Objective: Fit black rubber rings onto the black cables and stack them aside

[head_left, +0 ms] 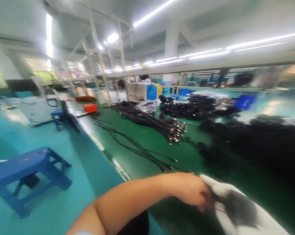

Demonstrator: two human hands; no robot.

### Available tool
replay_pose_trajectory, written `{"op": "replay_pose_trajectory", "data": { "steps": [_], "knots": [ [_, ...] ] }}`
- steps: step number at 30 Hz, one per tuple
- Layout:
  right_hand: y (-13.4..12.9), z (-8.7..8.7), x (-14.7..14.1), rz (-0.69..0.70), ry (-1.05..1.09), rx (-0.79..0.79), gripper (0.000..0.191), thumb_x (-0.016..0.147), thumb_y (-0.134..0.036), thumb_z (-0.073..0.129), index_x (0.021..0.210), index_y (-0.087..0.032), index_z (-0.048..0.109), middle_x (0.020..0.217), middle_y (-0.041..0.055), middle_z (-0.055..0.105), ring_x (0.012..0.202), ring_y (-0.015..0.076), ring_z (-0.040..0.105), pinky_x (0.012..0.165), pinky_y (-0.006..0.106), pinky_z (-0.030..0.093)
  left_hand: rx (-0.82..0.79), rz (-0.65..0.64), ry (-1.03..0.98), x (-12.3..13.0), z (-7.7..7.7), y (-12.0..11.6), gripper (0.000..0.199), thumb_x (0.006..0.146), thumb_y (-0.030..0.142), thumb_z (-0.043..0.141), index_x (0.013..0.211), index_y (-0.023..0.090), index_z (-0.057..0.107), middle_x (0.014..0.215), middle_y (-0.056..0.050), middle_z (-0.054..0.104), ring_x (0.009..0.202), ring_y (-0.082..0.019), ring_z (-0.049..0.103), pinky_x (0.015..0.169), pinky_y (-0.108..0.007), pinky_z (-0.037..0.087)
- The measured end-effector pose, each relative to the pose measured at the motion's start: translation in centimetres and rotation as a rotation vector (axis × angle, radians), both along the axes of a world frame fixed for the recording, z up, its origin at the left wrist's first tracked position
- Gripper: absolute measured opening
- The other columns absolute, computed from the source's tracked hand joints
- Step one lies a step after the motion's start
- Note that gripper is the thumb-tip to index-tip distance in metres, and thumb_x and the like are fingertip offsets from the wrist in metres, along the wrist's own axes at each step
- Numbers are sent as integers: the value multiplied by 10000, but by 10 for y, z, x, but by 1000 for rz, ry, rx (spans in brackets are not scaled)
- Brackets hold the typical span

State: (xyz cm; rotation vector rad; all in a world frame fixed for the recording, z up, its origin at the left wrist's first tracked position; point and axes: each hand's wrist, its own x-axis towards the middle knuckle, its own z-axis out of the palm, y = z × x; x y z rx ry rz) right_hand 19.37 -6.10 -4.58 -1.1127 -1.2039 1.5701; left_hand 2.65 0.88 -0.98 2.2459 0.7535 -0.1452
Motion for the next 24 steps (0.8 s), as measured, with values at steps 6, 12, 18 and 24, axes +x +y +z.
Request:
{"op": "replay_pose_trajectory", "data": {
  "steps": [6,12,18,24],
  "knots": [
    [0,4,0,135,251,111,704,594,-358,679,1236,-174,454,530,-25,534,341,82,386,352,195,273,-342,463,-418,-10,18,-5,103,756,230,519,768,149,580,623,10,604,484,-105,539,491,-235,465],
    [8,-4,-2,146,409,207,654,670,-179,611,1290,-163,403,618,-2,591,406,68,435,398,166,288,-476,544,-675,-3,14,-3,96,717,174,611,782,129,556,607,5,613,529,-100,578,546,-229,487],
    [9,-8,-3,137,437,208,776,665,-150,607,1375,-194,295,630,0,615,411,85,466,398,175,316,-535,617,-770,12,7,-2,151,723,176,634,787,142,501,634,-6,616,601,-134,610,612,-286,519],
    [9,-4,0,133,433,169,754,677,-155,639,1361,-177,325,617,-16,602,419,83,466,394,172,320,-56,580,-809,9,16,-5,164,786,161,547,945,186,578,941,-23,626,872,-159,590,817,-317,472]
  ]
}}
